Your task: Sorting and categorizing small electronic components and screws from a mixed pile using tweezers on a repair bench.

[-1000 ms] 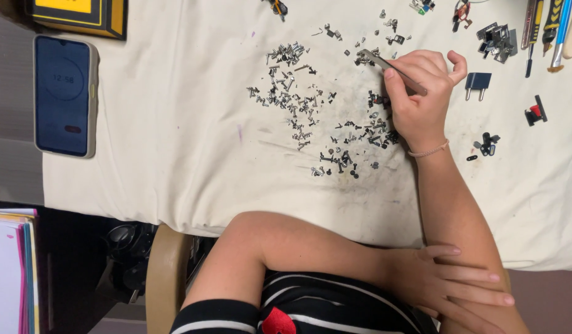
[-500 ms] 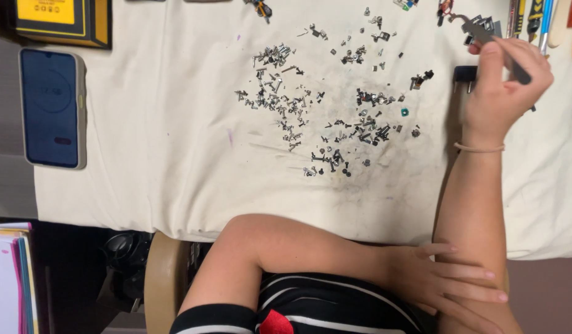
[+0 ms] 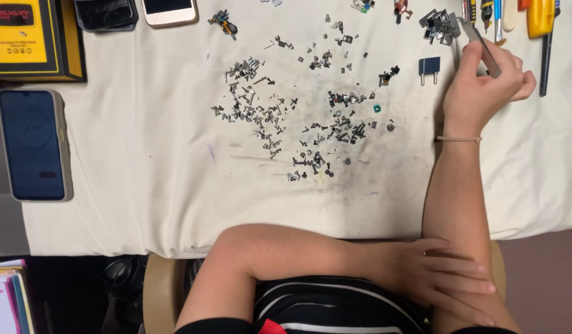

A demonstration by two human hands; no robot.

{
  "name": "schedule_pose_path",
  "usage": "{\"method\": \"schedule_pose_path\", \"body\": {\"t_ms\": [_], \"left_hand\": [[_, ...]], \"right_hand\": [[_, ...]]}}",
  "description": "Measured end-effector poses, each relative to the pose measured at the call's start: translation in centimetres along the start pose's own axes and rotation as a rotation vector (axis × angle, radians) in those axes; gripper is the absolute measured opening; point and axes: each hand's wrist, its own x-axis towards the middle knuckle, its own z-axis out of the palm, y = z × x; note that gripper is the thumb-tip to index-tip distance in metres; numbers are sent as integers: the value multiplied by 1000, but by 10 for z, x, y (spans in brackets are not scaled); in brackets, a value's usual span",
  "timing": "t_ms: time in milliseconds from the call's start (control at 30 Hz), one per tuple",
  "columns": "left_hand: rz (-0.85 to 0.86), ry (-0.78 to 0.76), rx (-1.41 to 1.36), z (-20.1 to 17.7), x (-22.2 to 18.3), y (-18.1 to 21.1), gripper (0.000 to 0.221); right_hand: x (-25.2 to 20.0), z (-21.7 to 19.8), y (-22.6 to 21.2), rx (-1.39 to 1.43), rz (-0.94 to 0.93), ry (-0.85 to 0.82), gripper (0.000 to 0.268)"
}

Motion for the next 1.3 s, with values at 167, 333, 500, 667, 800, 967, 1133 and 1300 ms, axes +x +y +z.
{"method": "schedule_pose_path", "body": {"t_ms": [167,333,500,667,800,967,1133,1300], "left_hand": [[-6,10,30,7,-3,1,41],[-12,0,34,9,-4,1,40],[-34,40,16,17,-7,5,40],[-33,47,13,19,-6,4,41],[-54,50,11,16,-6,5,40],[-43,-22,66,10,-6,4,42],[2,-65,58,-1,-3,1,42],[156,-387,94,-25,5,-4,40]], "right_hand": [[-3,0,9,132,-195,-27,10],[-32,7,-34,173,-259,-302,15],[-39,13,-40,169,-238,-348,17],[-41,16,-45,126,-249,-356,21],[-41,17,-43,150,-227,-361,20],[-42,16,-47,152,-212,-372,21],[-38,1,-45,292,-103,-338,17],[-56,-58,-32,583,112,-162,10]]}}
